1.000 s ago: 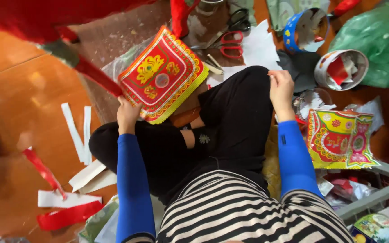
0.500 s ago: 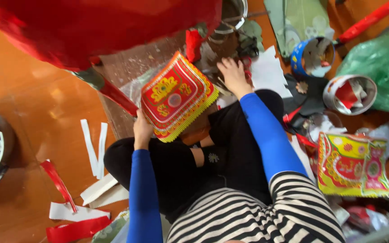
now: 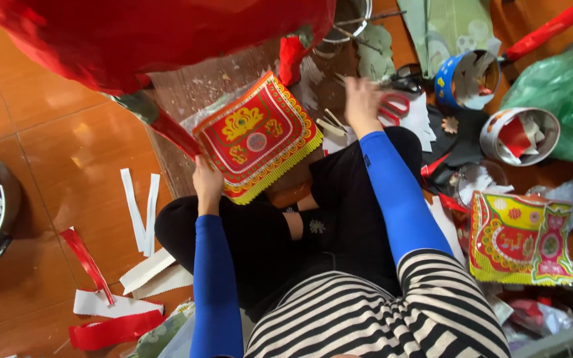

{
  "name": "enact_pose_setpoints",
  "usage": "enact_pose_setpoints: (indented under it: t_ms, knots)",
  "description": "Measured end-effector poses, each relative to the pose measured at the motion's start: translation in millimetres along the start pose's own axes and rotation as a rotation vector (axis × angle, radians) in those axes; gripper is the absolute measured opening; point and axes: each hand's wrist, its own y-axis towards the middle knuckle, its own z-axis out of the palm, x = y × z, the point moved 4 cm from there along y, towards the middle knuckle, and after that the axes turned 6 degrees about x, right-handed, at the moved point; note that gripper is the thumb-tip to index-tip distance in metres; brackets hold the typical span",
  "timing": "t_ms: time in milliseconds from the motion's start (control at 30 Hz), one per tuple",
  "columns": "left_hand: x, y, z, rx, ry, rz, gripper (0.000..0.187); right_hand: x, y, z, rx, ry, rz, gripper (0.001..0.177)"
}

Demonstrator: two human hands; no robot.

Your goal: Decorating a red paper horse model with colorful paper panels and gold foil using glue

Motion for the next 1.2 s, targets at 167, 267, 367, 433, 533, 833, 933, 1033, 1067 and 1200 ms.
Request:
enact_pose_setpoints:
  t_ms: [167,267,367,433,533,833,933,1033,1067,1200]
  knots:
    - [23.2,14.6,13.2,-0.044,-0.016,0.01,0.08,43.2,-52.6,14.3,0.3,0.082,-0.312,0.066]
    - [11.9,10.9,8.5,-0.008,-0.045,0.036,0.084,25.0,-30.1,14.5,0.064,-0.179,-0.177,0.021]
    - [2.0,-2.9,-1.3,0.013,-0.172,0.037,0.085,30.4,-33.7,-3.6,0.058,-0.14,-0.036,0.021]
    - [7.4,-3.8,7.8,0.087,-0.252,-0.008,0.085,44.9,-36.8,27.2,0.223,0.247,-0.183,0.035]
    - [11.3,6.4,11.5,0.064,-0.448,-0.074,0.07,69.0,-55.2,55.7,0.374,0.454,-0.209,0.048]
    - [23.6,19.3,22.3,0.193,-0.181,-0.04,0.072,24.5,-64.4,37.8,0.511,0.545,-0.12,0.026]
    - [1.4,8.4,17.4,0.248,-0.102,-0.086,0.089,31.6,-54.0,52.0,0.434,0.412,-0.115,0.023]
    - [28.1,30.1,38.2,0.247,-0.133,-0.067,0.1,76.6,-53.6,-37.6,0.092,0.306,-0.266,0.031]
    - [11.8,24.2,27.3,0.24,-0.136,-0.055,0.1,75.6,-25.8,-41.4,0.078,0.303,-0.268,0.031]
    - [-13.4,-0.6,12.1,0.224,-0.158,-0.049,0.096,72.8,41.3,-106.6,-0.487,-0.031,-0.375,0.006]
